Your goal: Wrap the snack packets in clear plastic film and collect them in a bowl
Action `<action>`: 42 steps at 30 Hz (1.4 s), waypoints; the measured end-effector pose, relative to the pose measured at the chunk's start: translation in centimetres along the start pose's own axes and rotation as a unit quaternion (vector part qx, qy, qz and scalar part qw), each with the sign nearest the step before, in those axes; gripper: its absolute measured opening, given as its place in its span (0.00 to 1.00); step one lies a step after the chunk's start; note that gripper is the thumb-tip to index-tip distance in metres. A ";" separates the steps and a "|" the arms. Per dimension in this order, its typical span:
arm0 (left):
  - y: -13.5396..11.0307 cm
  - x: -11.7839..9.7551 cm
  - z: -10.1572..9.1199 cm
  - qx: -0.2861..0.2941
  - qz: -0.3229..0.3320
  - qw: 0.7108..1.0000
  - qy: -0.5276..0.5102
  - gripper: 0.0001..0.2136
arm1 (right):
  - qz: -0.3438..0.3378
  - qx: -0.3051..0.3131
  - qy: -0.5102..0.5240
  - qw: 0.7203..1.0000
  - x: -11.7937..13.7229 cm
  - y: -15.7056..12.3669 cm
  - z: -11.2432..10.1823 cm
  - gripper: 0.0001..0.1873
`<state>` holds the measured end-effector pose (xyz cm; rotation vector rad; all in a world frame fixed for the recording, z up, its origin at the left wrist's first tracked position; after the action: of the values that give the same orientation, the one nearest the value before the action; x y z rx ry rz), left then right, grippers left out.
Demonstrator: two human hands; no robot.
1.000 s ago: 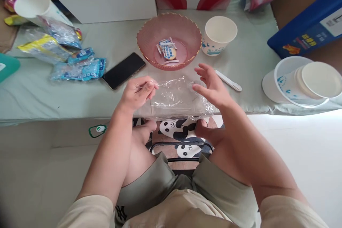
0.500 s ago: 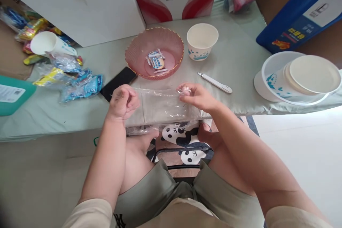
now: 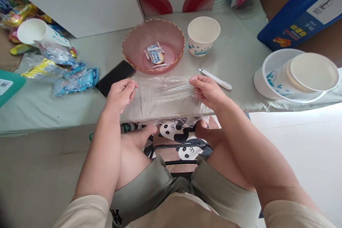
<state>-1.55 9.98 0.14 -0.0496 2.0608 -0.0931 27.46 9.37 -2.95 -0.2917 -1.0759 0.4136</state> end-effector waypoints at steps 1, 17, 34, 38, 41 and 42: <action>0.1 0.0 -0.2 -0.004 0.001 1.000 0.006 0.21 | -0.021 -0.007 0.008 1.000 0.5 0.0 -0.2 0.25; 1.0 -0.5 -2.7 -0.101 0.064 0.991 0.056 0.19 | 0.134 0.111 -0.143 0.974 -1.7 -0.9 -0.5 0.26; 1.3 -0.3 -2.7 -0.137 0.040 0.990 0.004 0.24 | -0.107 -0.074 -0.032 0.991 2.8 0.1 -2.5 0.22; 1.3 -0.1 -2.8 -0.143 0.034 0.989 -0.009 0.22 | -0.092 -0.023 -0.073 0.993 2.2 0.0 -1.5 0.21; 1.4 0.0 -2.8 -0.136 0.030 0.990 -0.010 0.22 | -0.184 -0.065 -0.082 0.977 3.9 -0.3 -2.3 0.19; 1.4 0.0 -2.7 -0.132 0.033 0.991 -0.014 0.22 | -0.210 -0.087 -0.084 0.970 4.5 -0.5 -2.8 0.18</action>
<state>-3.93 11.54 1.26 -0.1448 2.0322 0.2212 31.88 10.96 -0.49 -0.1779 -1.3077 -0.0385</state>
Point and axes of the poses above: each hand's wrist, its own y-axis towards the middle knuckle, its own z-axis out of the palm, x = y × z, the point moved 10 cm from there along y, towards the middle knuckle, and after that the axes turned 11 degrees about y, right-handed, at the moved point
